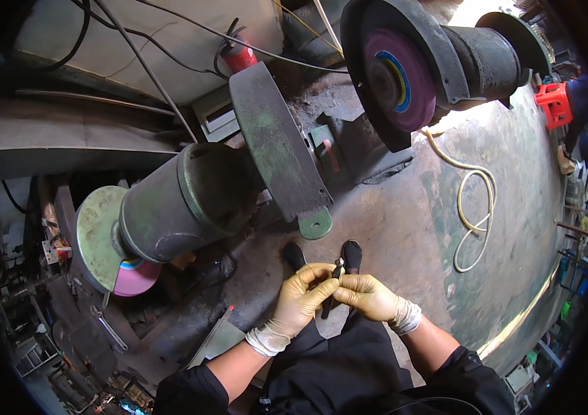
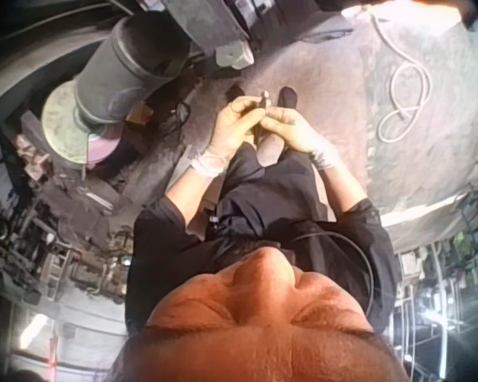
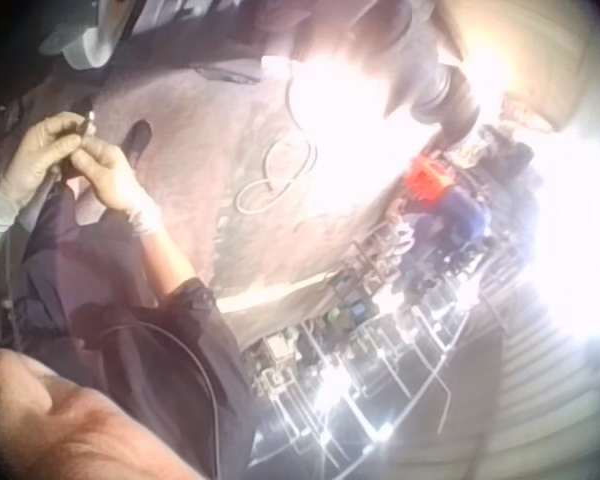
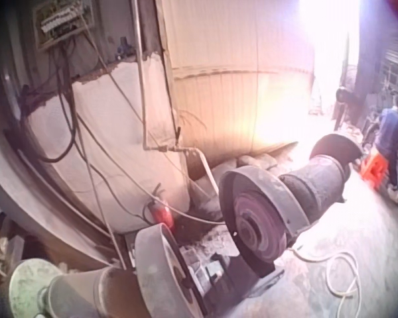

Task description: The person grinds small metal parts against a bench grinder wheel, repeatedly rotating the pieces to shape different edges. They pause frequently to inspect the parts by holding them up to the light before resuming grinding.

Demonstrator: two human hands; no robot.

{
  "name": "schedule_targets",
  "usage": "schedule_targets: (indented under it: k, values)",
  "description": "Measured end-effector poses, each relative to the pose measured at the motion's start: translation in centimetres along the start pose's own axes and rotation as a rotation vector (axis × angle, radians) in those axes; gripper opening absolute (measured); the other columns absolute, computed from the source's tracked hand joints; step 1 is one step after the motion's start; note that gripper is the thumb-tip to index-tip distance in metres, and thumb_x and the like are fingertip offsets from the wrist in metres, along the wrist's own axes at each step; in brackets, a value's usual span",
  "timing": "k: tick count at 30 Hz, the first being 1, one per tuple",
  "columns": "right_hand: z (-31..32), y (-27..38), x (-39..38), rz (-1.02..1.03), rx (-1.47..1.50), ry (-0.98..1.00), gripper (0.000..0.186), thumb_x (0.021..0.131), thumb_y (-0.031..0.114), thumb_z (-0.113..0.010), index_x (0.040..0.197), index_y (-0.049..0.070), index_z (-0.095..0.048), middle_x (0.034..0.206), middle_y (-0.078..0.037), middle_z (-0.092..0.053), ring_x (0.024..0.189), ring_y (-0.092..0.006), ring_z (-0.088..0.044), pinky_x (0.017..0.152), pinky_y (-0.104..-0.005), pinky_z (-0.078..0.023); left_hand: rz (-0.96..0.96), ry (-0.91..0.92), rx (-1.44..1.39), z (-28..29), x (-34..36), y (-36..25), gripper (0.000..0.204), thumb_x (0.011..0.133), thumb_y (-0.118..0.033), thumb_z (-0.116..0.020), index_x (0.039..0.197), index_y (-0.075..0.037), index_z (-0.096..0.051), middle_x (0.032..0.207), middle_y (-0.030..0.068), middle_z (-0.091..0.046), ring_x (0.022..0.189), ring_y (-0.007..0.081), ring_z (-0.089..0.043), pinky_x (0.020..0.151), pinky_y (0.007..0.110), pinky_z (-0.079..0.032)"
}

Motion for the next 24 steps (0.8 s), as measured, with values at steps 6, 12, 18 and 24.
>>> schedule_targets:
  k: [6,12,18,24]
  values:
    - [-1.1,7.4,1.2,0.214,-0.266,-0.329,0.022,0.1,0.01,-0.063,0.117,-0.003,-0.066,0.1,-0.007,-0.071,0.091,-0.0108,-0.064,0.083,-0.0259,-0.051,-0.231,-0.045,0.148,0.3,2.8,-0.8,0.026,0.095,-0.004,-0.067,0.12,0.002,-0.064,0.11,0.0027,-0.067,0.099,0.009,-0.061,0.092,0.024,-0.049]
    - [-0.8,7.5,2.8,0.399,-0.455,-0.442,0.023,0.094,0.007,-0.07,0.114,-0.002,-0.068,0.093,-0.012,-0.072,0.079,-0.016,-0.066,0.073,-0.0264,-0.052,-0.116,-0.015,-0.008,1.5,4.0,-0.8,0.027,0.099,-0.006,-0.063,0.125,0.0,-0.063,0.118,0.0023,-0.065,0.107,0.0096,-0.06,0.098,0.025,-0.047]
    - [-1.2,7.6,3.3,0.421,-0.481,-0.49,0.025,0.093,0.006,-0.07,0.116,-0.001,-0.067,0.097,-0.012,-0.072,0.079,-0.0183,-0.068,0.072,-0.0267,-0.052,-0.1,0.0,0.0,2.3,4.4,-0.9,0.031,0.099,-0.006,-0.062,0.129,0.0,-0.061,0.126,0.0033,-0.063,0.117,0.0119,-0.057,0.106,0.027,-0.043]
    - [-1.6,8.9,3.3,0.497,-0.533,-0.493,0.025,0.092,0.004,-0.069,0.116,-0.002,-0.067,0.099,-0.013,-0.072,0.085,-0.0222,-0.07,0.076,-0.0282,-0.054,-0.122,0.021,-0.018,2.4,4.6,-1.1,0.031,0.099,-0.007,-0.062,0.13,0.001,-0.061,0.13,0.0064,-0.063,0.119,0.0146,-0.058,0.107,0.029,-0.043]
Point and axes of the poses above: each hand's wrist, its own x-axis towards the middle knuckle, its own z-axis out of the back of the hand, y = z × x, the point moved 4 cm from there along x, towards the middle knuckle
